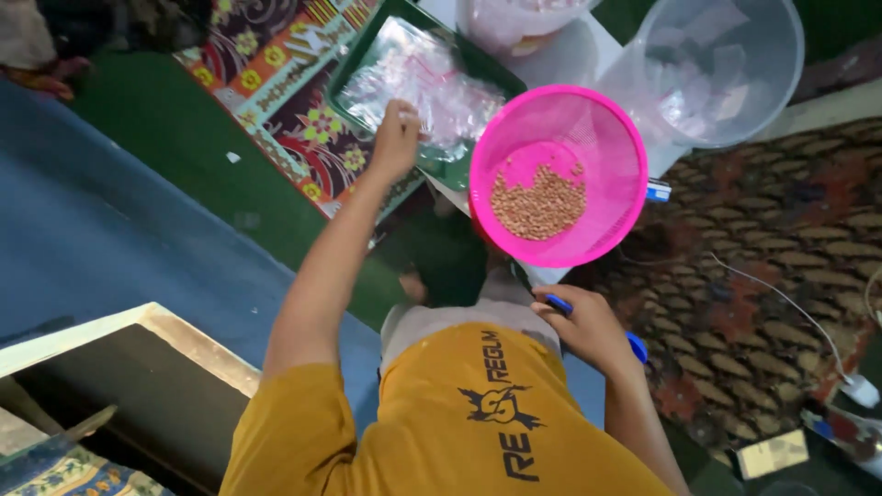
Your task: Scooping peanuts from a bowl into small plastic bags using a spoon
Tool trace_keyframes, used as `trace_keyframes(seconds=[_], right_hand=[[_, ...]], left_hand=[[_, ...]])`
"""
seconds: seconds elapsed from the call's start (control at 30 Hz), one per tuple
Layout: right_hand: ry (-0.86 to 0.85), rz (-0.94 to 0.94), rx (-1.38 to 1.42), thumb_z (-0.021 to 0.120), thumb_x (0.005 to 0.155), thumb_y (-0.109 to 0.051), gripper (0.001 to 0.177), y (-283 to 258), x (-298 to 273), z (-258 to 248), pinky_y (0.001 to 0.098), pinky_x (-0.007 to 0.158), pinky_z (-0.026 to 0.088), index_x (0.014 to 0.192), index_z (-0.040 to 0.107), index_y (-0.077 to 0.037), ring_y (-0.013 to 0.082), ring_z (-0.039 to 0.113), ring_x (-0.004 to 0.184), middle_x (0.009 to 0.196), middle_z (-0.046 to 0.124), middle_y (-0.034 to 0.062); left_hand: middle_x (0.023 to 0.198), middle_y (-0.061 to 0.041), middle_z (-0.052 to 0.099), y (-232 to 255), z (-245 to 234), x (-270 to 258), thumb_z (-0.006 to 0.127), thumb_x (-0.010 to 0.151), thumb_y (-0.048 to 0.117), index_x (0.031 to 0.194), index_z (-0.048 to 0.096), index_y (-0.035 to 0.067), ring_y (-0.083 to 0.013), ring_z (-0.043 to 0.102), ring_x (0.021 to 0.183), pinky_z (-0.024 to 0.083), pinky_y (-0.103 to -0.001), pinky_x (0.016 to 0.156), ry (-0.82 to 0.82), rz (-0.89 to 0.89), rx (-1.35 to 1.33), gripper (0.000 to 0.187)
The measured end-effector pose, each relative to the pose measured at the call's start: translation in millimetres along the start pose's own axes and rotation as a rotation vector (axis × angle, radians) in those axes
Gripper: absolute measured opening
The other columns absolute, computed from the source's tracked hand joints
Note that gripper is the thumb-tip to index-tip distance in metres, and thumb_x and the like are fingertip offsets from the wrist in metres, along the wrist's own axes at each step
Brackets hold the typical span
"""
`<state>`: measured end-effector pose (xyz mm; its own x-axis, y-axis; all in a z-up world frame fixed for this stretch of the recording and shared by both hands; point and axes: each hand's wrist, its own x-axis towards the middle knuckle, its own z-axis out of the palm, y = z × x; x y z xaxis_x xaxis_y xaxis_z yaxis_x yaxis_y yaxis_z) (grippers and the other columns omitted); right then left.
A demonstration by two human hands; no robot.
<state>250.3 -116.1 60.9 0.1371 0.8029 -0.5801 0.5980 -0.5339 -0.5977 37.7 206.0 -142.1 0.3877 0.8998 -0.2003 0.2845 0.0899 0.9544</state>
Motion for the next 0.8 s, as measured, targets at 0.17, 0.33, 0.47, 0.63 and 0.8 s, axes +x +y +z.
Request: trace_keyframes(seconds=[0.17,0.33,0.47,0.63,0.8], right_hand=[[0.184,-0.166,0.197,0.085,0.084,-0.021,0.021,-18,18,24,0.0416,0.082,0.059,0.104,0.084,-0.016,0.0346,0.077,0.089,0.089,0.082,0.0112],[0.183,-0.298,0.287,0.087,0.082,-0.024,0.019,-19,53,30,0.0324,0.073,0.054,0.101,0.085,-0.023,0.0145,0.068,0.072,0.082,0.081,0.0045],[0.194,-0.354,0.339,0.088,0.082,-0.023,0.017,-30,53,16,0.0337,0.085,0.056,0.099,0.085,-0.022,0.0184,0.076,0.088,0.086,0.082,0.0031],[0.274,-0.371,0.334,0.092,0.080,-0.029,0.017,-13,60,8,0.0277,0.063,0.050,0.093,0.084,-0.023,0.0110,0.062,0.062,0.080,0.079,0.0001],[0.217,-0.322,0.373,0.092,0.078,-0.026,0.017,-21,61,1,0.0244,0.059,0.047,0.090,0.081,-0.020,0.0100,0.055,0.058,0.077,0.076,-0.0005]], left_hand=[[0.097,-0.019,0.073,58,-7,-100,0.064,0.100,0.029,0.105,0.067,0.008,-0.0404,0.071,0.099,0.054,-0.050,0.085,0.138,0.067,0.229,0.022],[0.093,-0.008,0.078,108,27,-200,0.080,0.088,0.025,0.096,0.081,0.016,-0.0260,0.074,0.092,0.058,-0.035,0.085,0.114,-0.048,0.022,0.012],[0.085,-0.002,0.079,125,66,-225,0.085,0.082,0.017,0.093,0.084,0.020,-0.0190,0.075,0.084,0.060,-0.030,0.078,0.109,-0.041,0.001,0.011],[0.082,-0.005,0.078,136,95,-227,0.083,0.082,0.014,0.095,0.083,0.018,-0.0176,0.075,0.079,0.061,-0.031,0.071,0.085,-0.066,-0.040,0.013],[0.075,-0.006,0.077,149,97,-229,0.082,0.081,0.013,0.093,0.084,0.017,-0.0135,0.069,0.070,0.057,-0.029,0.065,0.133,-0.155,-0.064,0.013]])
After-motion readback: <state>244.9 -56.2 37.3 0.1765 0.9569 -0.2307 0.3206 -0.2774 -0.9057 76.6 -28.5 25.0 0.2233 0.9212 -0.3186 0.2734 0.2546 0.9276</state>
